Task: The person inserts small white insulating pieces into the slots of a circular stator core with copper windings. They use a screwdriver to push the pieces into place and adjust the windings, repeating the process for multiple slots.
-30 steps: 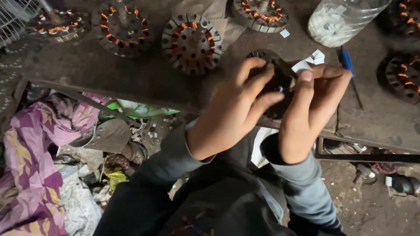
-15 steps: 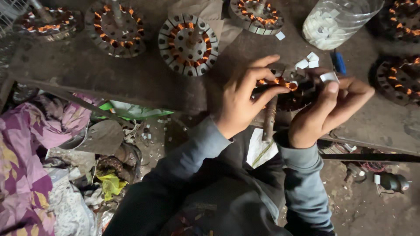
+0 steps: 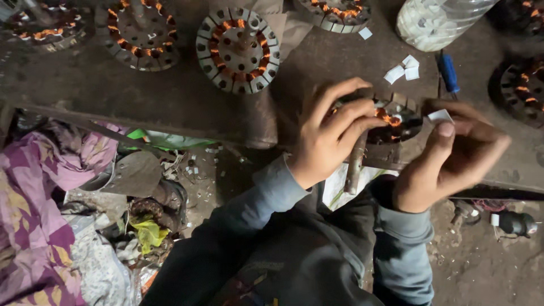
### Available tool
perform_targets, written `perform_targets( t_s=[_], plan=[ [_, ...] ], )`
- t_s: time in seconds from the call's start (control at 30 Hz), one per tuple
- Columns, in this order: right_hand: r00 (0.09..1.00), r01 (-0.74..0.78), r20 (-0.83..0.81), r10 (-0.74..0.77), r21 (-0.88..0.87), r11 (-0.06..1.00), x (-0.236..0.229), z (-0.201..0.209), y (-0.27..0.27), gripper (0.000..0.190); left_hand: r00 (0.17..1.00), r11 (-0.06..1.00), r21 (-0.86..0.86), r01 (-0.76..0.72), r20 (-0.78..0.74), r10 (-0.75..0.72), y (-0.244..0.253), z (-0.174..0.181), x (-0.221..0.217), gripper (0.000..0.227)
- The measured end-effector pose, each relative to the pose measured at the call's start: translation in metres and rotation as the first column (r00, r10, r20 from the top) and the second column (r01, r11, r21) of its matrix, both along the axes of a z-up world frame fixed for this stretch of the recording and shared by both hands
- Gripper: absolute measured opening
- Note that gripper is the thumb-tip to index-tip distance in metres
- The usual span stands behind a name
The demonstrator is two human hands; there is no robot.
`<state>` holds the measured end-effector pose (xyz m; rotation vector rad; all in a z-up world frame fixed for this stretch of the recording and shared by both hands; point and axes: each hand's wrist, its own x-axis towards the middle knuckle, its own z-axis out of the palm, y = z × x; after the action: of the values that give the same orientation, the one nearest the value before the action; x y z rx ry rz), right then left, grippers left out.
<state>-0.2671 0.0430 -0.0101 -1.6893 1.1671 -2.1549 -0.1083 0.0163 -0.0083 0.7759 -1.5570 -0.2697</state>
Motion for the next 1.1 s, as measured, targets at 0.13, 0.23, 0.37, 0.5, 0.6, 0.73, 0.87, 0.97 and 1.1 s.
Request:
perform_targets(
  t_s=[0.13,0.23,0.37,0.5,0.6,0.73,0.87,0.97,1.1],
  plan=[
    [0.958,0.15,-0.246,-0.15,-0.018,0.989,-0.001,0.016,0.023,0.022,1.0,1.0,-0.001,0.019,0.014,-0.019,-0.004,-0.002,0.003,0.033],
    [0.969,0.083,-0.238,-0.071,0.041,0.996,0.005,0.026,0.032,0.021,0.999,0.999,-0.014,0.03,0.02,-0.029,-0.005,-0.007,0.002,0.033],
    [0.94,0.114,-0.331,-0.082,0.079,0.99,0.015,0.039,0.035,0.019,1.0,0.998,-0.059,0.015,0.023,-0.013,-0.011,-0.016,-0.005,0.035],
    [0.805,0.219,-0.571,-0.161,0.035,0.975,0.017,0.056,0.04,0.015,0.998,0.999,-0.034,0.018,0.063,-0.016,0.002,-0.015,0.005,0.03],
    [0.758,0.242,-0.628,-0.175,0.022,0.97,0.022,0.06,0.045,0.017,0.997,1.0,-0.004,0.024,0.068,-0.024,0.004,-0.009,0.007,0.026],
    [0.681,0.251,-0.711,-0.177,0.0,0.968,0.022,0.065,0.046,0.019,0.995,0.998,0.009,0.06,0.084,-0.061,0.006,-0.005,0.013,0.023],
    [0.706,0.244,-0.694,-0.142,0.05,0.968,0.022,0.065,0.045,0.016,0.994,0.996,0.024,0.087,0.062,-0.088,0.007,-0.003,0.012,0.021],
    [0.785,0.192,-0.615,-0.07,0.135,0.972,0.022,0.064,0.045,0.015,0.992,0.995,0.015,0.103,0.072,-0.104,0.007,-0.001,0.013,0.022],
    [0.846,0.147,-0.532,-0.032,0.176,0.973,0.025,0.062,0.043,0.015,0.992,0.995,-0.013,0.103,0.081,-0.102,0.004,-0.003,0.013,0.022]
  ],
)
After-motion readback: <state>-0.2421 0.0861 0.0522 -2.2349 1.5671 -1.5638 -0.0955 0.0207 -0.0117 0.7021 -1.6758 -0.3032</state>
